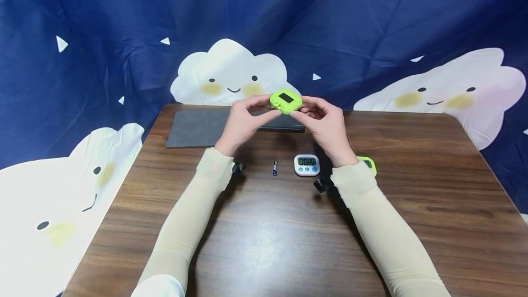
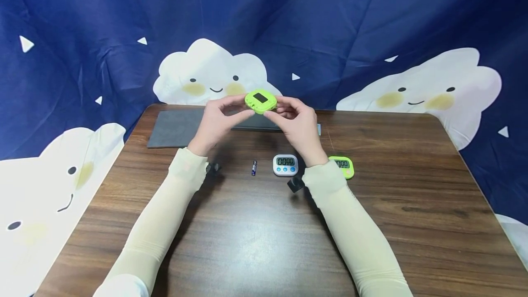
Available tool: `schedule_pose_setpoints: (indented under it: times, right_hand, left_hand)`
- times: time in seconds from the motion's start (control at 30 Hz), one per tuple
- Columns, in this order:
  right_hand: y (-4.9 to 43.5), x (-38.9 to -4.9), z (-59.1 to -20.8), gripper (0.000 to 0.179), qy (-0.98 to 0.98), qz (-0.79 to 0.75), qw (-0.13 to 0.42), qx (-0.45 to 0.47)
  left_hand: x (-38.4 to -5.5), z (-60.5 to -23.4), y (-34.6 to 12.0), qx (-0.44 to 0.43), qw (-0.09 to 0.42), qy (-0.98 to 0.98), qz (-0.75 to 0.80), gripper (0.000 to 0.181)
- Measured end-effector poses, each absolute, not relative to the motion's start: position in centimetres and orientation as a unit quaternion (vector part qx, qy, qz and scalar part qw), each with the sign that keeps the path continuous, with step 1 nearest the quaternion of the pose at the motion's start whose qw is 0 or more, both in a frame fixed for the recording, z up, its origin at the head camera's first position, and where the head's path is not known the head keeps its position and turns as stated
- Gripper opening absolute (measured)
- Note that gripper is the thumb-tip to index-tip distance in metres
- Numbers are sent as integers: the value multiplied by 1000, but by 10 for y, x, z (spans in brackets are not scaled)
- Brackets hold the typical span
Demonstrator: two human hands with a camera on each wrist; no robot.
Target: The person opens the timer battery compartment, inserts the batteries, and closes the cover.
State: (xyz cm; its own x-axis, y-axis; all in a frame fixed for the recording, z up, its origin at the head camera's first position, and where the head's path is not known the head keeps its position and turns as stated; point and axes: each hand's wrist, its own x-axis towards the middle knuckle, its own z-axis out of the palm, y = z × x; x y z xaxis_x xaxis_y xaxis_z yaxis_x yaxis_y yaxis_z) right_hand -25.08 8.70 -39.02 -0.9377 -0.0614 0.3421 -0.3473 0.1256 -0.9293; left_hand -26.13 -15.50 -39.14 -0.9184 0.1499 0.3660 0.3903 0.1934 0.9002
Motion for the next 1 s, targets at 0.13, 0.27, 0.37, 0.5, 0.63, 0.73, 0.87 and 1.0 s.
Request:
schedule_pose_setpoints:
  times: [0.13,0.27,0.37,0.5,0.63,0.73,0.87,1.0]
  right_hand:
    - [80,-246,-390,45,-764,614,151,128]
    - [75,-241,-389,46,-777,592,175,122]
    - [72,-239,-389,46,-782,582,188,118]
    - [69,-236,-388,45,-784,577,197,115]
    - [68,-235,-387,43,-783,579,194,118]
    - [71,-236,-387,40,-784,579,181,129]
    - [77,-238,-385,40,-780,590,141,155]
    - [84,-240,-381,41,-761,619,87,173]
  left_hand:
    - [-260,-392,-154,-173,98,-786,-586,52]
    - [-259,-391,-152,-174,104,-787,-582,55]
    - [-259,-393,-151,-172,112,-792,-575,57]
    - [-259,-393,-151,-161,117,-796,-572,59]
    - [-259,-392,-155,-156,108,-800,-570,58]
    - [-259,-391,-159,-160,95,-801,-568,54]
    - [-260,-390,-164,-179,80,-792,-578,51]
    - [-262,-389,-168,-214,66,-773,-593,50]
